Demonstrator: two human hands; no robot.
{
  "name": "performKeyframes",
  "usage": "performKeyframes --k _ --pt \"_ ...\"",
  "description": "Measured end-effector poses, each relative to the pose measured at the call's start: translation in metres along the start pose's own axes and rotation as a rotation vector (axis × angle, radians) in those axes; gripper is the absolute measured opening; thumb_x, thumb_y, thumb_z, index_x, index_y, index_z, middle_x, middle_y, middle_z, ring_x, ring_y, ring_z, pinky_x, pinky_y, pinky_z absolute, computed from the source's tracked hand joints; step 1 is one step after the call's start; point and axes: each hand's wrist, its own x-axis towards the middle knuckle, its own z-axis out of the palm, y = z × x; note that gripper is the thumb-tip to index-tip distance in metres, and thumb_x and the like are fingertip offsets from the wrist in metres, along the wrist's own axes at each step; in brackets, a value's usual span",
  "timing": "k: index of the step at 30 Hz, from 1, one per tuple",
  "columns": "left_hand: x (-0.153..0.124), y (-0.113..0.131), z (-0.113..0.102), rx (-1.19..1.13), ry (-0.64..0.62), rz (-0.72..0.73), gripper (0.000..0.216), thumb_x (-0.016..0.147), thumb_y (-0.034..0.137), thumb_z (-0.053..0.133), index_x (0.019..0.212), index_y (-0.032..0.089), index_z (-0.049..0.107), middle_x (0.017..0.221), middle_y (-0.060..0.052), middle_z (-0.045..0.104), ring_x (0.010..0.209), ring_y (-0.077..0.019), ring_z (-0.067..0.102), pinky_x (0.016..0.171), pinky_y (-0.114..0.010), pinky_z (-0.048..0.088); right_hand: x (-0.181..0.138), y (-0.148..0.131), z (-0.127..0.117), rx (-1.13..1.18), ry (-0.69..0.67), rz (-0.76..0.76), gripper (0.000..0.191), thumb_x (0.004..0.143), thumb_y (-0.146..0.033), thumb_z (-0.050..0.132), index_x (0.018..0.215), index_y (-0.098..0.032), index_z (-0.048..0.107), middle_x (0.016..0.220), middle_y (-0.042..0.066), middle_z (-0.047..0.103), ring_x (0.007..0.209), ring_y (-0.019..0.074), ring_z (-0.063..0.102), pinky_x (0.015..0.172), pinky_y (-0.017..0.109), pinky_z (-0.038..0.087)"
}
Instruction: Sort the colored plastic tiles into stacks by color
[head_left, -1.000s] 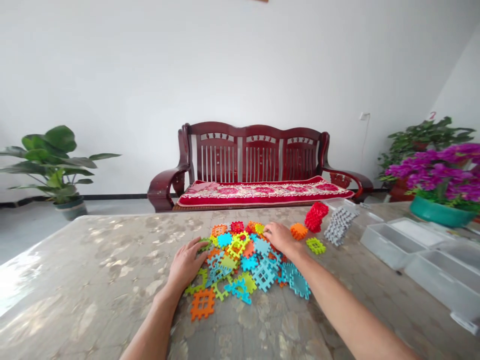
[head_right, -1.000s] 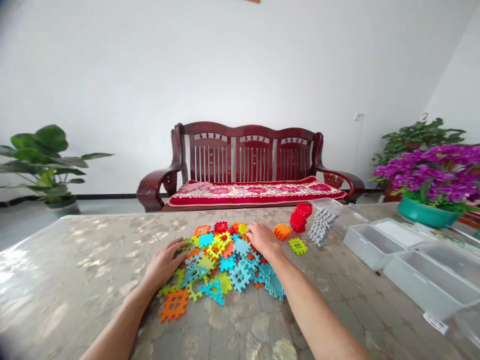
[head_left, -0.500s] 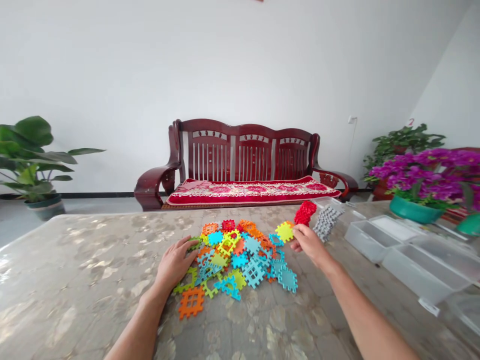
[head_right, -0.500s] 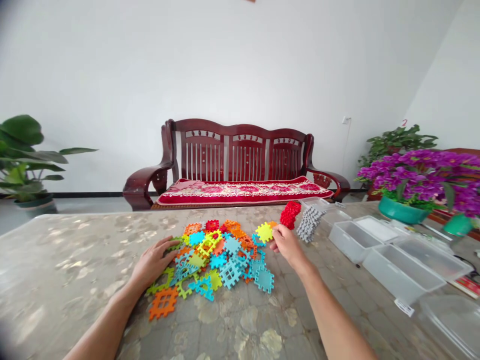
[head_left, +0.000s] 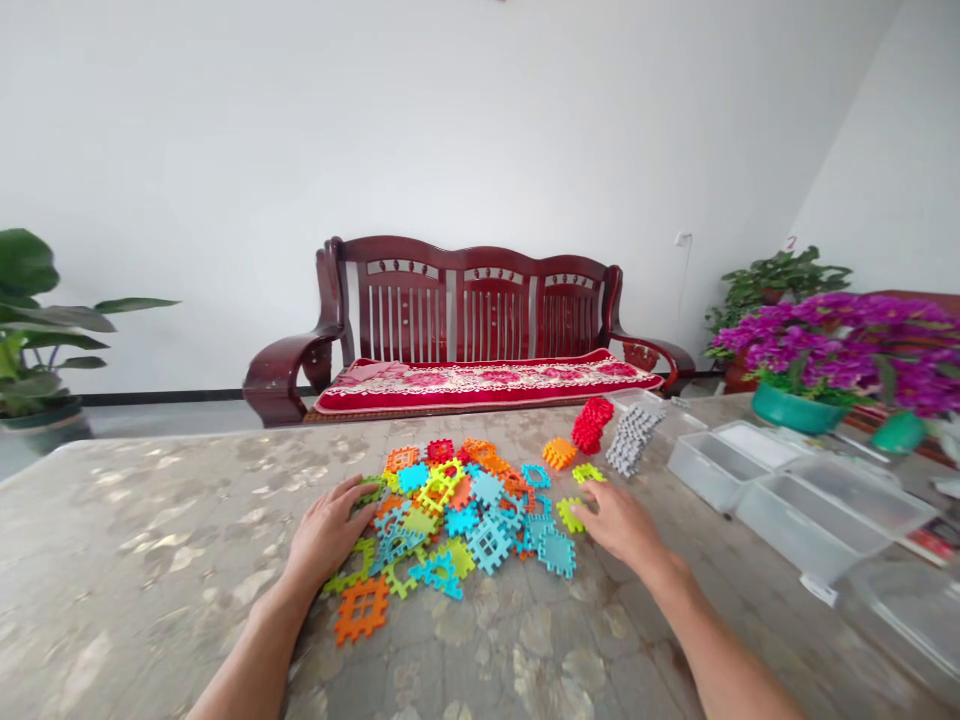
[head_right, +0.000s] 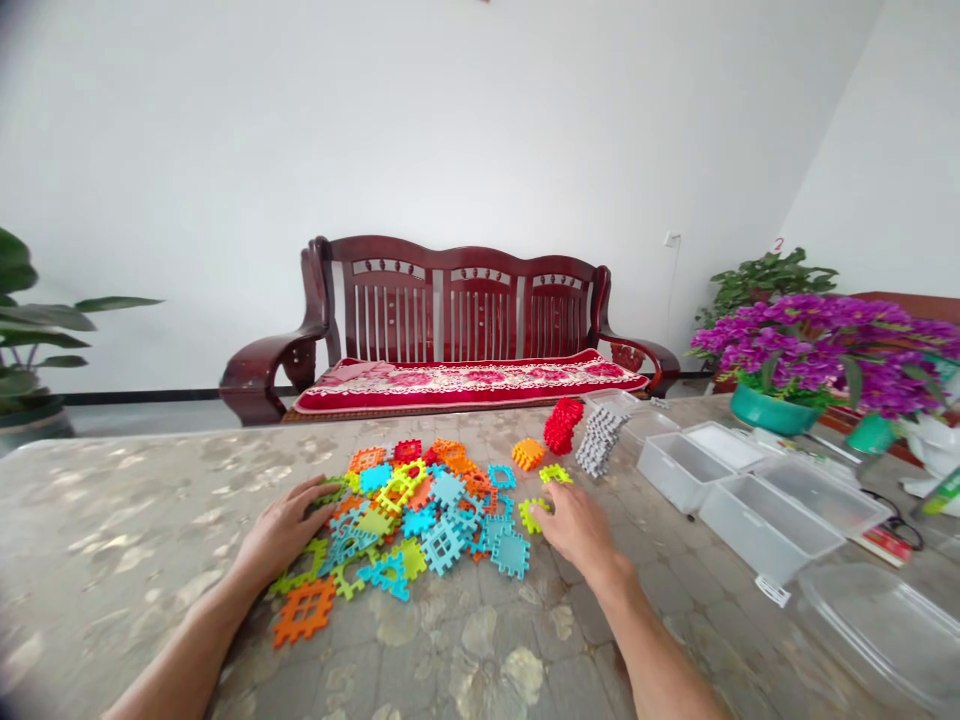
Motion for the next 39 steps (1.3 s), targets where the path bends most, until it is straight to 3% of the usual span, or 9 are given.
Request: performKeyframes --k 4,8,14,20,27,35,39 --pt "0.000 0.000 0.001 0.007 0.004 -0.008 0.039 0.088 0.042 0.049 0.117 0.030 0.073 0.138 -0.002 0.063 0.125 -0.0245 0.059 0.109 -0.037 0.041 -0.011 -0.017 0.002 -0.120 -0.033 -0.010 0.047 0.076 -0.035 0.067 0.120 -0.019 0.066 0.119 0.015 0.070 0.110 0.0304 0.064 0.091 0.037 0.047" --pt "0.000 0.001 0.000 0.016 -0.003 -0.008 0.041 0.088 0.042 0.049 0.117 0.029 0.073 0.138 -0.004 0.063 0.125 -0.0258 0.059 0.109 -0.038 0.042 -0.013 -0.023 0.007 -0.146 -0.033 -0.049 0.041 0.077 -0.022 0.061 0.118 -0.019 0.066 0.117 0.015 0.071 0.107 0.0294 0.066 0.088 0.035 0.048" --pt "0.000 0.001 0.000 0.021 -0.017 -0.007 0.043 0.088 0.043 0.046 0.119 0.028 0.072 0.140 -0.006 0.061 0.126 -0.0273 0.058 0.109 -0.041 0.042 0.003 -0.003 -0.002 -0.027 0.088 0.025 0.056 0.077 -0.024 0.062 0.132 -0.016 0.058 0.121 0.014 0.071 0.110 0.0288 0.067 0.091 0.034 0.049" --pt "0.000 0.000 0.001 0.019 -0.018 0.002 0.043 0.089 0.043 0.046 0.120 0.028 0.072 0.140 -0.006 0.061 0.126 -0.0268 0.059 0.109 -0.040 0.042 0.031 0.025 -0.006 -0.007 0.203 0.129 0.056 0.081 -0.025 0.060 0.136 -0.013 0.055 0.125 0.016 0.069 0.113 0.0290 0.065 0.094 0.037 0.048" --pt "0.000 -0.001 -0.001 0.019 -0.012 0.005 0.043 0.089 0.043 0.046 0.120 0.027 0.072 0.139 -0.006 0.062 0.124 -0.0279 0.060 0.108 -0.041 0.043 0.041 0.034 0.011 -0.038 0.192 0.094 0.054 0.083 -0.025 0.058 0.135 -0.012 0.056 0.121 0.015 0.070 0.110 0.0275 0.066 0.093 0.035 0.047" --pt "0.001 -0.003 0.001 0.010 -0.005 -0.002 0.042 0.089 0.045 0.047 0.119 0.029 0.072 0.139 -0.005 0.062 0.124 -0.0265 0.060 0.109 -0.040 0.044 0.037 0.035 0.012 -0.049 0.190 0.066 0.047 0.085 -0.028 0.058 0.130 -0.016 0.061 0.121 0.013 0.070 0.110 0.0266 0.064 0.094 0.034 0.045" --pt "0.001 -0.004 0.003 0.011 -0.002 0.002 0.044 0.089 0.046 0.047 0.119 0.028 0.072 0.139 -0.006 0.061 0.124 -0.0273 0.060 0.108 -0.041 0.044 0.035 0.031 0.012 -0.072 0.195 0.064 0.057 0.085 -0.038 0.061 0.136 -0.013 0.055 0.125 0.015 0.067 0.114 0.0297 0.061 0.095 0.037 0.044"
